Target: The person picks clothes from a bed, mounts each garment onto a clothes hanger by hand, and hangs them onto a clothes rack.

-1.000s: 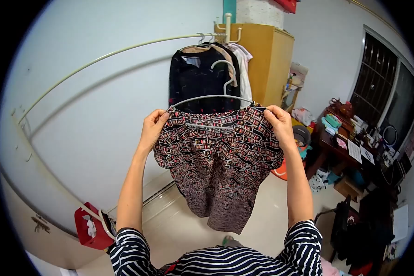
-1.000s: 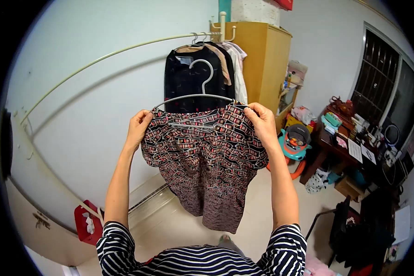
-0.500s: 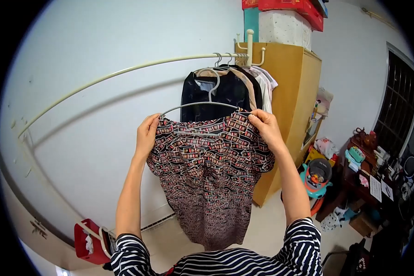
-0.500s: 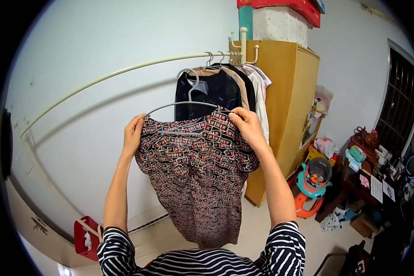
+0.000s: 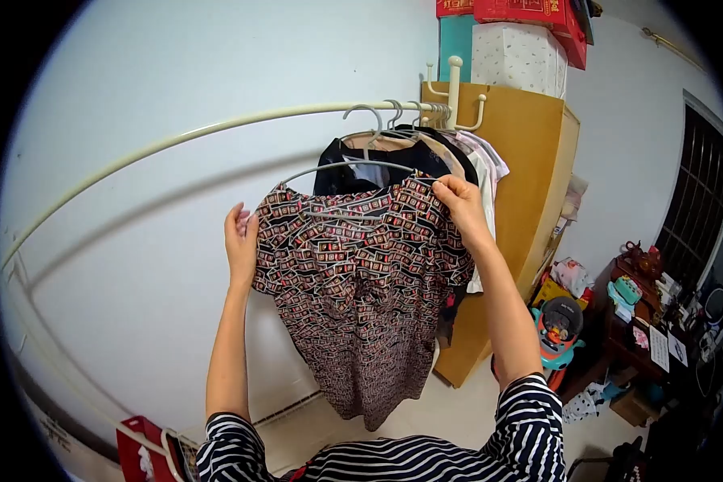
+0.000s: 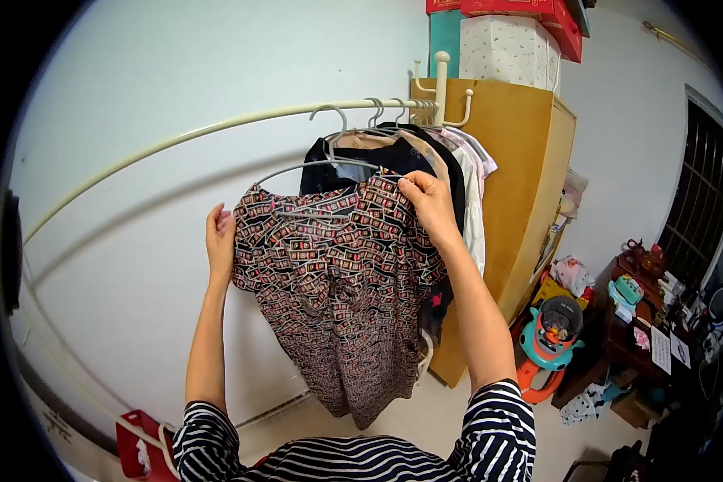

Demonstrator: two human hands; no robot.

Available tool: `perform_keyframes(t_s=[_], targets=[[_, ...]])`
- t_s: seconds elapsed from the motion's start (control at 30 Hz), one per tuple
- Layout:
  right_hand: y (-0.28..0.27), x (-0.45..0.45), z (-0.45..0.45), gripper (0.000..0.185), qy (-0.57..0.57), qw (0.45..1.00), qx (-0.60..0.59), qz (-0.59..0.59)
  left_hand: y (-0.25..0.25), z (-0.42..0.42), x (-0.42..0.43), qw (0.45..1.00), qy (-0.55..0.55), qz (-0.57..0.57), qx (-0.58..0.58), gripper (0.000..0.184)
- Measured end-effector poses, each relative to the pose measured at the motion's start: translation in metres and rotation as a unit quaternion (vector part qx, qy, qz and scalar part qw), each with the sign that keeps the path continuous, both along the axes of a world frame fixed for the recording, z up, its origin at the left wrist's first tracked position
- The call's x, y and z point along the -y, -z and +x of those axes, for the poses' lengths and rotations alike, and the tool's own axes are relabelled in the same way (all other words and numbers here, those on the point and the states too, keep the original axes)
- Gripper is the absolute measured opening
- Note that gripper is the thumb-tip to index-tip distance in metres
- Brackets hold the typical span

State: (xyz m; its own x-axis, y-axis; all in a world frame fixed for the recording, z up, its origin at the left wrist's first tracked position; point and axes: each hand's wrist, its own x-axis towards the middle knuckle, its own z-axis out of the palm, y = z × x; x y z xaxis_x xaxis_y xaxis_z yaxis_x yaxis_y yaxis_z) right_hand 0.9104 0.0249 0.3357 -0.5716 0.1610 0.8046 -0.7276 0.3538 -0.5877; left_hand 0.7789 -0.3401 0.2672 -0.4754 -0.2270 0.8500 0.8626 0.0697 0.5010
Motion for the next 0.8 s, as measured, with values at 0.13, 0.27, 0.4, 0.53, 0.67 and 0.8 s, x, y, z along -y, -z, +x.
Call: perform_keyframes(t_s=[0.13, 0.27, 0.4, 0.53, 0.67, 0.8], targets=[[0.005, 0.005, 0.008, 0.017, 0.0, 1.0, -0.012, -0.023, 0.056, -0.009, 0.015, 0.975, 0.176, 0.046, 0.125, 0.047], [0.006, 0.007, 0.015, 0.019, 0.065, 0.998, -0.01, -0.013, 0.096, 0.014, 0.017, 0.928, 0.278, 0.009, 0.247, 0.036], [0.003, 0.019, 0.036, 0.019, 0.064, 0.998, 0.001, -0.014, 0.096, 0.055, 0.014, 0.941, 0.25, -0.01, 0.229, 0.02], [0.005, 0.024, 0.044, 0.019, 0.08, 0.997, 0.017, -0.01, 0.114, 0.046, 0.035, 0.93, 0.269, -0.009, 0.251, 0.014], [-0.004, 0.024, 0.049, 0.018, 0.047, 0.998, 0.04, -0.006, 0.104, 0.06, 0.039, 0.926, 0.266, 0.006, 0.269, 0.02], [-0.005, 0.015, 0.046, 0.017, 0.032, 0.998, 0.048, 0.017, 0.117, 0.042, 0.039, 0.914, 0.244, -0.026, 0.323, 0.04]])
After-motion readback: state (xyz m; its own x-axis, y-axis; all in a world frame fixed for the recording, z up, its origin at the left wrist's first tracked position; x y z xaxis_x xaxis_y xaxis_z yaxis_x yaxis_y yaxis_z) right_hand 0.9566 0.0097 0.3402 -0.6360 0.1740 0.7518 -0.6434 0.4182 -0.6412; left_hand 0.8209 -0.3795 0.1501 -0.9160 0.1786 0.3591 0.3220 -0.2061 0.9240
